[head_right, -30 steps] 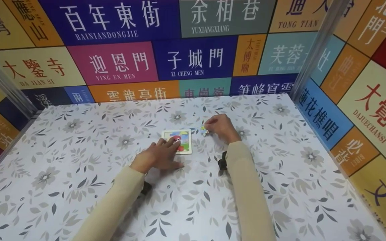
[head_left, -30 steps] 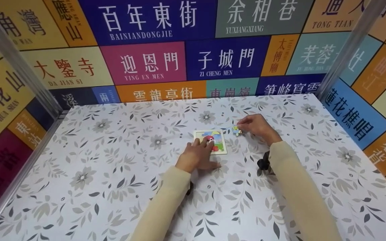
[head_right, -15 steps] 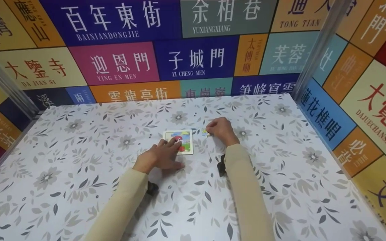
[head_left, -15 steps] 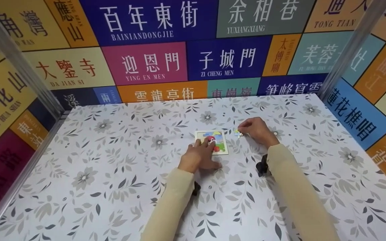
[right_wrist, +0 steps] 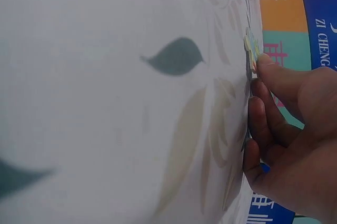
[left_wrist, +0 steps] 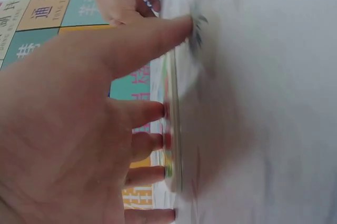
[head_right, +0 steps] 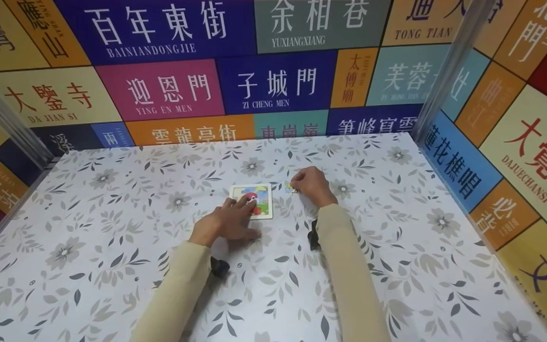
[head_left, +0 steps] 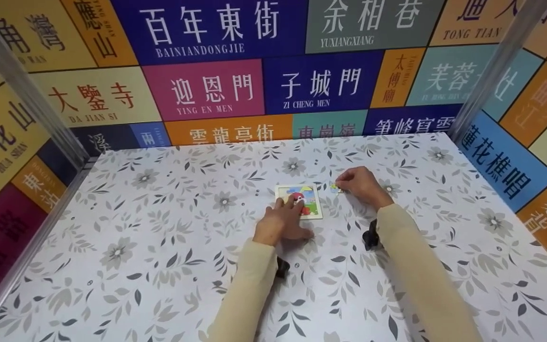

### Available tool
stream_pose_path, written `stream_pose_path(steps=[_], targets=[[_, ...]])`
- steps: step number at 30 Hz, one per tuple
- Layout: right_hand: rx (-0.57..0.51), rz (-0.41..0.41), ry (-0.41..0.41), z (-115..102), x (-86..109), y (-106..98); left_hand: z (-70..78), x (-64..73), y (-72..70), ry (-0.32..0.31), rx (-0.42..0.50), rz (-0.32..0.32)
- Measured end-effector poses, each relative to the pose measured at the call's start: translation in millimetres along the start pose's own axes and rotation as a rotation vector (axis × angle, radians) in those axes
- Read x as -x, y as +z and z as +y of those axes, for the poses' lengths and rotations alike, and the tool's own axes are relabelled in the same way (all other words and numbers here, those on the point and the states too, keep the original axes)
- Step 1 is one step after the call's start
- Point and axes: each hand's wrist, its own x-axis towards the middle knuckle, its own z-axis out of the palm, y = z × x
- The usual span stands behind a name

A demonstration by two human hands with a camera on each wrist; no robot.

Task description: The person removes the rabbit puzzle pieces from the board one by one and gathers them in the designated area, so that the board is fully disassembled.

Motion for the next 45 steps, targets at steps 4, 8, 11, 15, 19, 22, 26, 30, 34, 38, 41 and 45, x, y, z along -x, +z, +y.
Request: stream_pose_path(steps=[4, 8, 11, 15, 19, 22, 26, 30, 34, 38, 41, 45], targets=[[0.012, -0.004, -0.017, 0.6, 0.1, 0.8, 0.7, 0.7, 1.3, 0.01, -0.001, 0.022], [0.017, -0.029, -0.027, 1.3, 2.0, 0.3, 0.2, 0.6, 4.5, 0.044, -0.031, 0.063], [0.024, -0.042, -0.02, 1.3, 2.6, -0.2, 0.3, 0.5, 6.6, 0.053, -0.037, 0.084], [0.031, -0.04, -0.029, 0.9, 1.5, 0.4, 0.6, 1.3, 8.0, 0.06, -0.047, 0.105], [0.04, -0.042, -0.047, 1.3, 0.6, 0.7, 0.7, 1.1, 9.0, 0.059, -0.053, 0.103], [0.046, -0.039, -0.059, 1.8, 1.0, -0.3, 1.6, 0.0, 8.2, 0.056, -0.055, 0.086], [0.041, -0.058, -0.037, -0.4, 2.6, -3.3, 2.8, -0.2, 6.4, 0.056, -0.047, 0.065], [0.023, -0.073, 0.003, -5.3, 2.3, -6.9, 2.6, 1.0, 5.3, 0.059, -0.016, 0.048], [-0.009, -0.045, 0.001, -7.8, 2.5, -10.5, 6.5, 1.1, 3.9, 0.057, -0.005, 0.037], [-0.025, -0.04, -0.022, -9.0, 1.1, -12.1, 12.9, -0.6, 4.7, 0.084, -0.048, 0.054], [0.005, -0.028, -0.06, -10.8, -3.1, -10.4, 17.1, -4.0, 7.1, 0.118, -0.081, 0.083], [0.054, -0.001, -0.106, -14.8, -8.0, -4.7, 20.1, -8.5, 11.3, 0.162, -0.09, 0.112]])
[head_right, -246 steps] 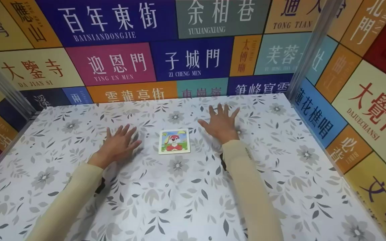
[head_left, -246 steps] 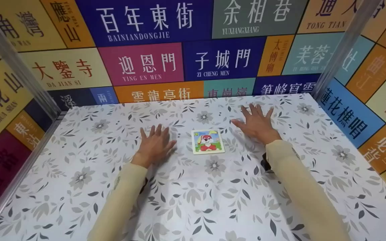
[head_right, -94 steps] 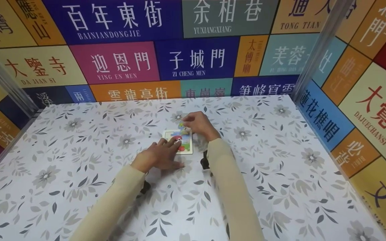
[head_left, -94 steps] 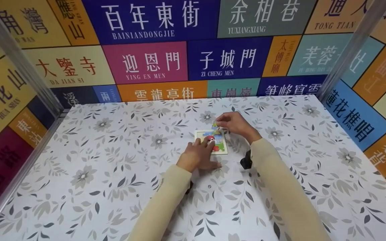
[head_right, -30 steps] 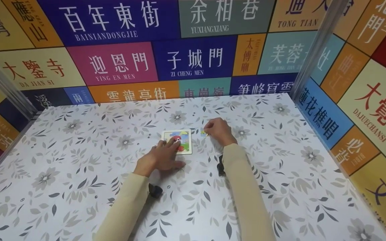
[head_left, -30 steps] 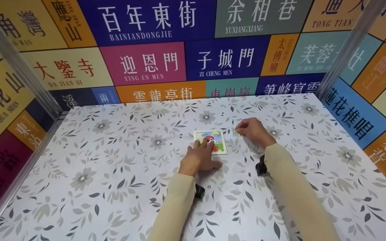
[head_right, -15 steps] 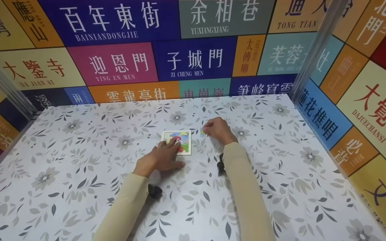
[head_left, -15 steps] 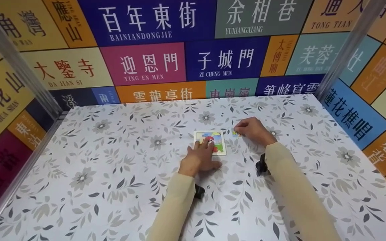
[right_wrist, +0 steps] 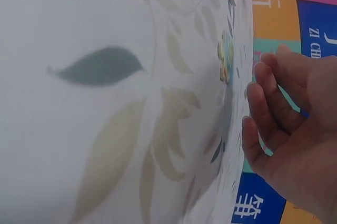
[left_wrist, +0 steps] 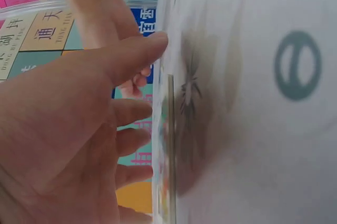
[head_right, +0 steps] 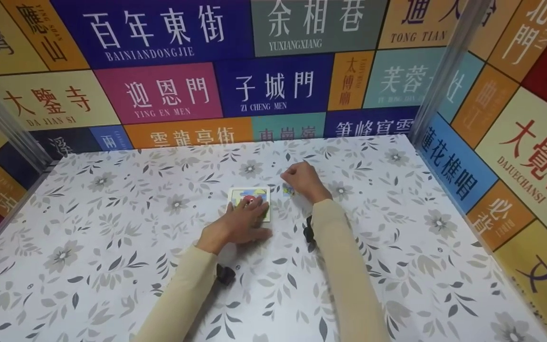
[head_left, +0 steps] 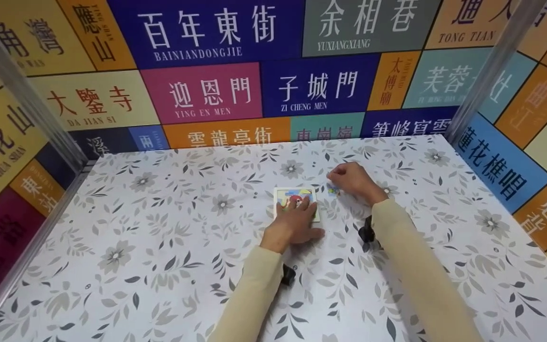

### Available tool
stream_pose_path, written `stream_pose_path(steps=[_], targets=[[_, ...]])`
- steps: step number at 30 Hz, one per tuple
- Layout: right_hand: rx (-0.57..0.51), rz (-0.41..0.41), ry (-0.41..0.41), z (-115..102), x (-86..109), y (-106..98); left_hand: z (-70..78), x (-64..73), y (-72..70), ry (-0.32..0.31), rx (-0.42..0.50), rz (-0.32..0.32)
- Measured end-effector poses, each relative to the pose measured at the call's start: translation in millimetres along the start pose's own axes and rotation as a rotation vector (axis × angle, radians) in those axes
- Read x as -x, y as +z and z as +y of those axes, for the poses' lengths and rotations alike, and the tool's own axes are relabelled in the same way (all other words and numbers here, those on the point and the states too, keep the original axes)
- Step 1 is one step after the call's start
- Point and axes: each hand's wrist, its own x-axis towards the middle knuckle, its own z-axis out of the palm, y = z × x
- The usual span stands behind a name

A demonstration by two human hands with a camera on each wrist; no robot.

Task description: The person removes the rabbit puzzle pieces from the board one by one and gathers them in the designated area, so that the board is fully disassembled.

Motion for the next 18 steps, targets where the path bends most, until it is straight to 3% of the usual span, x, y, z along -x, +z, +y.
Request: stream_pose_path(steps=[7, 13, 18], targets=[[-0.01, -0.007, -0.048, -13.9, -4.1, 17.2, -1.3, -1.7, 4.1, -0.001, -0.008, -0.014], [-0.034, -0.08, -0.009, -31.3, -8.6, 29.8, 1.9, -0.9, 2.6, -0.038, -0.036, -0.045], [-0.045, -0.141, -0.051, -40.5, -12.0, 41.8, 5.5, -1.1, 3.9, -0.059, -0.049, -0.044]])
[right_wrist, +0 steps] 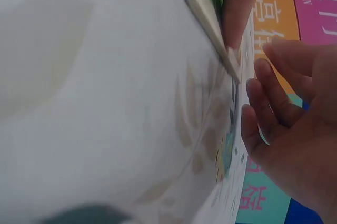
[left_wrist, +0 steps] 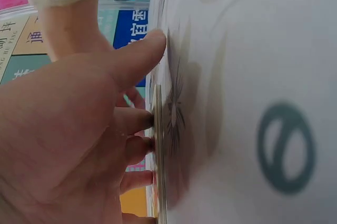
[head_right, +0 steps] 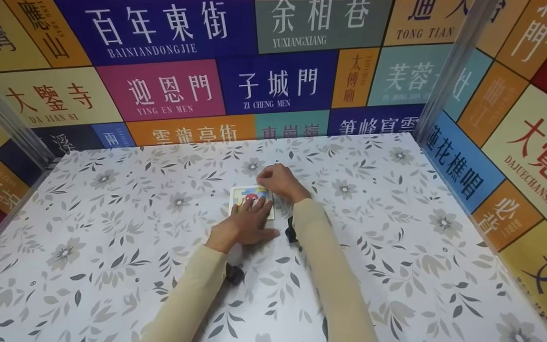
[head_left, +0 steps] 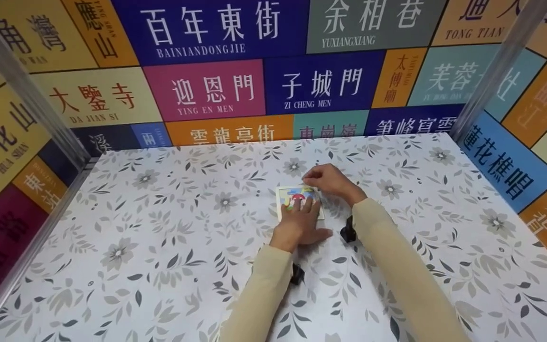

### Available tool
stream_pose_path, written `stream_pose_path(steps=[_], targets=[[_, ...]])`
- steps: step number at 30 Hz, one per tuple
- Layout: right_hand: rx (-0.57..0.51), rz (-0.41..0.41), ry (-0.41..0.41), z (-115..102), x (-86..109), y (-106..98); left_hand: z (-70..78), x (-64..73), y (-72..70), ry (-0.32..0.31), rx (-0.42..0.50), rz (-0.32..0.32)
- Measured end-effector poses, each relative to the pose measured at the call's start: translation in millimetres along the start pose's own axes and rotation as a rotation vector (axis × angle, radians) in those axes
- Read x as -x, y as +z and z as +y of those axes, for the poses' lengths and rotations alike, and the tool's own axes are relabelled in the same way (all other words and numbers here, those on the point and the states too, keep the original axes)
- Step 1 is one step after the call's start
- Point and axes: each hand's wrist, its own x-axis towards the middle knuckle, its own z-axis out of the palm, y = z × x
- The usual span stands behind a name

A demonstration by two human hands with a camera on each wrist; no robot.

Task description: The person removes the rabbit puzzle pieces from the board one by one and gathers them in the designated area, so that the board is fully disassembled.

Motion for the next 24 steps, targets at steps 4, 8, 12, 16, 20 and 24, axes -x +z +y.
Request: stream_pose_path(steps=[4, 8, 12, 16, 20, 24], targets=[[0.019, -0.054, -0.09, -3.8, -2.0, 7.2, 0.8, 0.2, 0.4, -0.002, -0.008, -0.001], [0.017, -0.094, -0.108, -6.0, -3.4, 12.7, -0.5, 1.4, 1.2, 0.0, -0.001, 0.005], [0.025, -0.118, -0.068, -6.7, -5.7, 16.6, -2.1, 2.5, 2.0, 0.01, 0.023, -0.013], [0.01, -0.135, -0.072, -9.1, -8.2, 19.4, -4.5, 1.9, 0.4, 0.017, 0.045, -0.022], [-0.002, -0.155, -0.08, -11.5, -10.1, 20.1, -6.7, 1.4, -1.4, 0.025, 0.075, -0.024], [0.005, -0.19, -0.113, -9.5, -11.6, 19.6, -7.8, 0.3, -0.9, 0.033, 0.091, -0.036]])
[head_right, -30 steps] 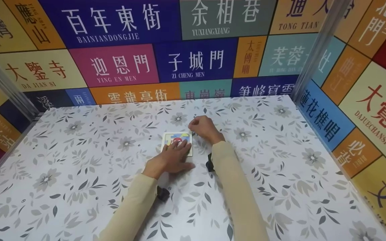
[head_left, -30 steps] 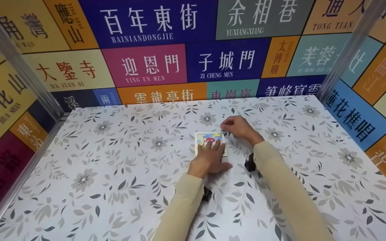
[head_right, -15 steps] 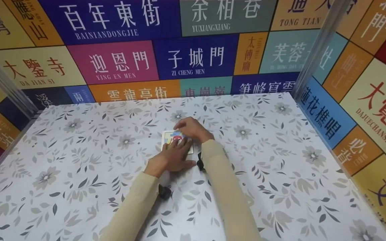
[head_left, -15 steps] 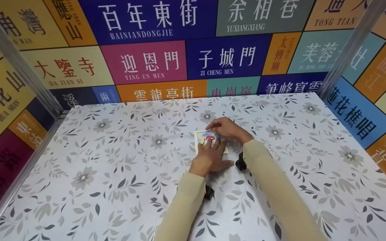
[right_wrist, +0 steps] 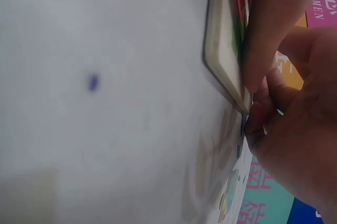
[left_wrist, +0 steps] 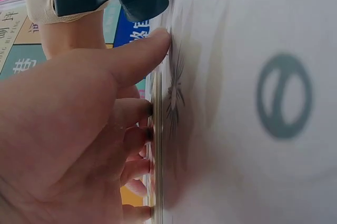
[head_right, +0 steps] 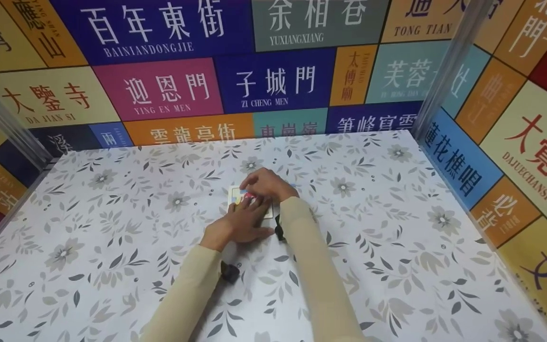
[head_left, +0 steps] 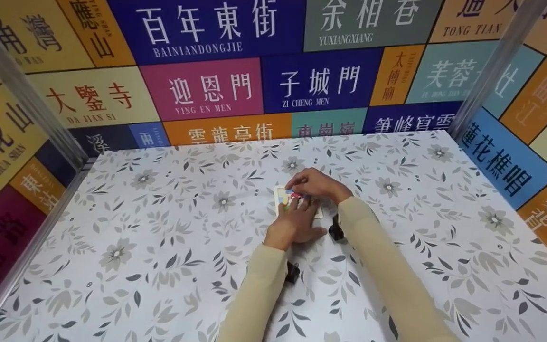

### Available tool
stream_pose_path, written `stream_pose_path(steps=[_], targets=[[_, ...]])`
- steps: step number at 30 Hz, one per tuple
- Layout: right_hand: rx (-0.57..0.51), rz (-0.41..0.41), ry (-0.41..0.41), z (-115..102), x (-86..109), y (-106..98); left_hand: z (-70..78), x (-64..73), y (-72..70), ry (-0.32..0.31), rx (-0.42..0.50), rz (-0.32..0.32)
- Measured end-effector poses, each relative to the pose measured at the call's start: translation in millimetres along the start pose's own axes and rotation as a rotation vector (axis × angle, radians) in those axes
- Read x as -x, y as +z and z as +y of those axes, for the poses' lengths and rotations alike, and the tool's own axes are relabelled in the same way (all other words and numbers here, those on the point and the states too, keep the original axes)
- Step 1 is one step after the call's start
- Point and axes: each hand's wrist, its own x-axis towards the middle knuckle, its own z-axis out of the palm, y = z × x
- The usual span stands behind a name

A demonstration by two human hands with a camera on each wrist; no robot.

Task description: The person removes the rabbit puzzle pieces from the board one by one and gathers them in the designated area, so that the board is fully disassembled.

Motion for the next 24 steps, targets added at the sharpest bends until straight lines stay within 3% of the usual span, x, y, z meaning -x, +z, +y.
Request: stream_pose_path(steps=[7, 24], targets=[[0.019, -0.042, -0.071, 0.0, 1.6, -1.3, -0.5, 0.6, 0.8, -0.002, -0.021, -0.011], [0.002, -0.071, -0.011, 2.2, -0.8, -4.0, 1.4, 0.2, 0.6, -0.008, -0.014, 0.008]])
